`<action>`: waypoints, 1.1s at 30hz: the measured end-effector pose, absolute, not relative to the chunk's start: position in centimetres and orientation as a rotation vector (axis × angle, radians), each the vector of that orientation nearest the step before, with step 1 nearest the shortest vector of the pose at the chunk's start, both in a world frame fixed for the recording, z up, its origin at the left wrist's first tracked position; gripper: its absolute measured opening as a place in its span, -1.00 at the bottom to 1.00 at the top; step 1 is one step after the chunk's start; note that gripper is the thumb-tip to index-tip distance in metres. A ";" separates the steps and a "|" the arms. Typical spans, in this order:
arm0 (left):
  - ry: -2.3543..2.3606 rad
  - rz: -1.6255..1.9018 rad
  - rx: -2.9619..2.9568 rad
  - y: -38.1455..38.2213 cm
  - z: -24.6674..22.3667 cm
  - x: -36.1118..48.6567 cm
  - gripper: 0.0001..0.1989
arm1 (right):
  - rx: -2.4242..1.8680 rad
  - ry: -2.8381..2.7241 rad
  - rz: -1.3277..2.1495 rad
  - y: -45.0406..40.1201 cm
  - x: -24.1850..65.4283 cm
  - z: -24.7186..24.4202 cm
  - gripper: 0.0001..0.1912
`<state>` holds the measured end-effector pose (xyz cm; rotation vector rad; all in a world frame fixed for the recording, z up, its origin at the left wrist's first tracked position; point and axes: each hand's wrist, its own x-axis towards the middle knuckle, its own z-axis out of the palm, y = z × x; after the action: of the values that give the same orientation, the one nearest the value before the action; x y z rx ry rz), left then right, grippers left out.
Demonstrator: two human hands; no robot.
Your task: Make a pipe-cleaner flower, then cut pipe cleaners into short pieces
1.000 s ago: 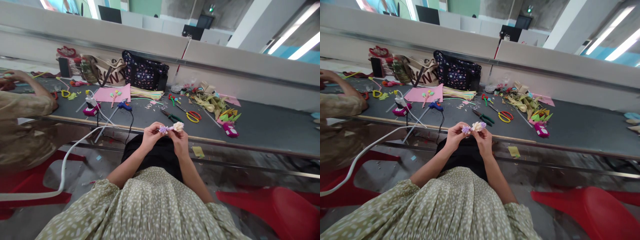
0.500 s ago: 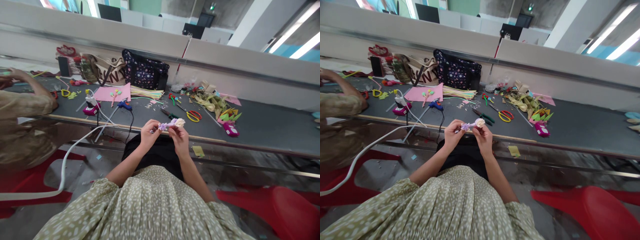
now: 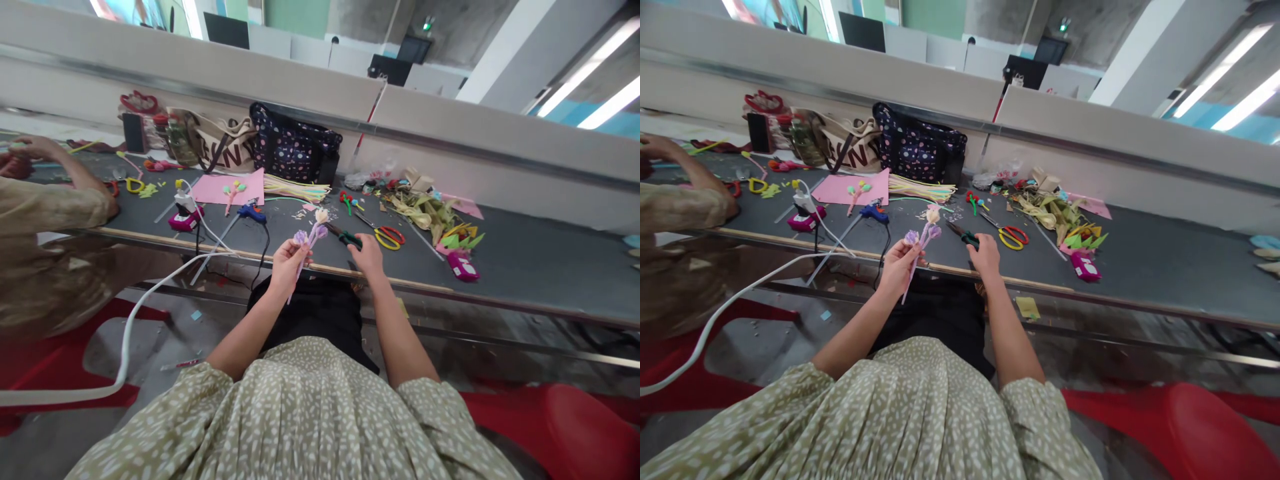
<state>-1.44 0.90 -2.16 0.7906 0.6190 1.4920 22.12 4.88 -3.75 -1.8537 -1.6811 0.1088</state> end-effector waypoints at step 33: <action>0.488 1.505 0.611 0.4 -0.8 -2.4 -0.68 | -1.312 -1.563 0.465 -9.4 14.3 -2.7 -0.44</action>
<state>-2.41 0.43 -0.84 0.6107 0.4884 1.5053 14.34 -9.43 -2.69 -1.3115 -1.5629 0.4655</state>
